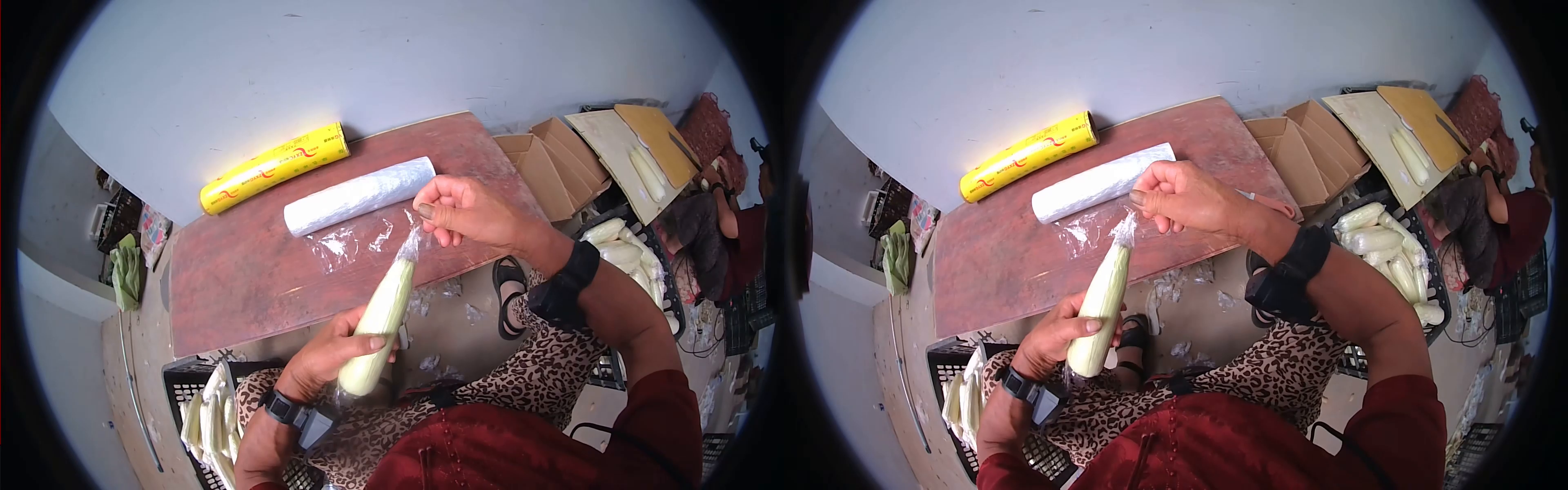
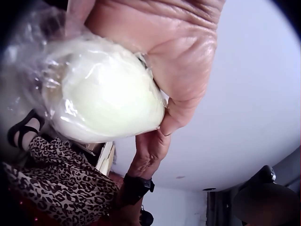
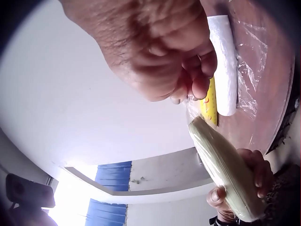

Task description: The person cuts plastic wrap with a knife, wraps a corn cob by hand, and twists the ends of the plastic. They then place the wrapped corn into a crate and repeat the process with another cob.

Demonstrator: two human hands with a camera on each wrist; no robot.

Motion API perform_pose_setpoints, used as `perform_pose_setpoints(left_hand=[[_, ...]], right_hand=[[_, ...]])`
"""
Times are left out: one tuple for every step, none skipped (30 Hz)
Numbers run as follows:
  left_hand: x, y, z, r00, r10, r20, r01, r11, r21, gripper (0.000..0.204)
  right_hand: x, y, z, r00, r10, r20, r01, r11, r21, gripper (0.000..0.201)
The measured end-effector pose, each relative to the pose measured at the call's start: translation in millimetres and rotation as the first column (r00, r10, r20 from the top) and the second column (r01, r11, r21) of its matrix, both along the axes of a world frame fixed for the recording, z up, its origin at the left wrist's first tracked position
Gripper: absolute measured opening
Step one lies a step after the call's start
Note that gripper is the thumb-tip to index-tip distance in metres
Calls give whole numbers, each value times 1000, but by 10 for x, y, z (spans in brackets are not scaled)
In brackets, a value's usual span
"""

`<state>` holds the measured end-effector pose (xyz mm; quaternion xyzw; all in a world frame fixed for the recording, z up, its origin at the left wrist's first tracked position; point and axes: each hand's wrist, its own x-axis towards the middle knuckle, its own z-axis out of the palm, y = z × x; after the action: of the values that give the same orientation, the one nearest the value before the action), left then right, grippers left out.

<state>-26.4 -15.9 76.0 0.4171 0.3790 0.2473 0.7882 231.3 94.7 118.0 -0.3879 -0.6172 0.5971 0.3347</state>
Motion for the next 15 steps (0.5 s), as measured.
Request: perform_pose_setpoints(left_hand=[[-7, 2, -11, 1000, -5, -4, 5, 1000, 10, 52], [-4, 5, -17, 1000, 16, -26, -16, 1000, 19, 51], [3, 6, -21, 998, 38, -48, -37, 999, 28, 50], [13, 4, -24, 996, 61, -69, -58, 998, 37, 49], [31, 2, -5, 990, 99, -96, -95, 994, 44, 48], [59, 4, 33, 983, 138, -122, -132, 990, 52, 47], [84, 6, 54, 973, 176, -148, -168, 984, 62, 47], [111, 6, 47, 960, 209, -185, -191, 975, 111, 46], [138, 5, 34, 944, 243, -221, -211, 964, 160, 46], [149, 6, 17, 926, 276, -257, -226, 952, 209, 46], [146, 15, -23, 911, 271, -311, -167, 932, 321, 45], [138, 26, -78, 891, 273, -363, -102, 900, 424, 45], [134, 29, -107, 867, 281, -412, -31, 854, 519, 45], [139, 20, -109, 850, 288, -442, -4, 841, 541, 45], [150, 10, -110, 831, 296, -470, 24, 826, 563, 45]], right_hand=[[3, 2, 2, 1000, -21, 4, 21, 1000, 23, 19], [3, 5, 2, 999, -43, 7, 42, 998, 46, 20], [2, 0, 9, 993, -86, 76, 74, 986, 147, 23], [0, -12, 20, 981, -135, 141, 97, 964, 248, 25], [-2, -28, 30, 961, -190, 199, 112, 931, 348, 27], [-8, -55, 32, 962, -154, 227, 68, 936, 345, 29], [-18, -97, 27, 960, -118, 254, 25, 939, 342, 31], [-27, -138, 25, 956, -82, 280, -18, 941, 337, 33], [-50, -180, 41, 944, -66, 323, -49, 941, 336, 34], [-86, -226, 63, 930, -52, 364, -78, 940, 333, 36], [-111, -252, 72, 914, -39, 404, -105, 939, 328, 37], [-127, -242, 30, 916, -36, 400, -92, 951, 295, 38], [-144, -212, -54, 918, -31, 395, -80, 962, 261, 39], [-158, -187, -118, 920, -27, 390, -68, 971, 228, 40], [-168, -170, -146, 920, -2, 391, -74, 981, 178, 38]])
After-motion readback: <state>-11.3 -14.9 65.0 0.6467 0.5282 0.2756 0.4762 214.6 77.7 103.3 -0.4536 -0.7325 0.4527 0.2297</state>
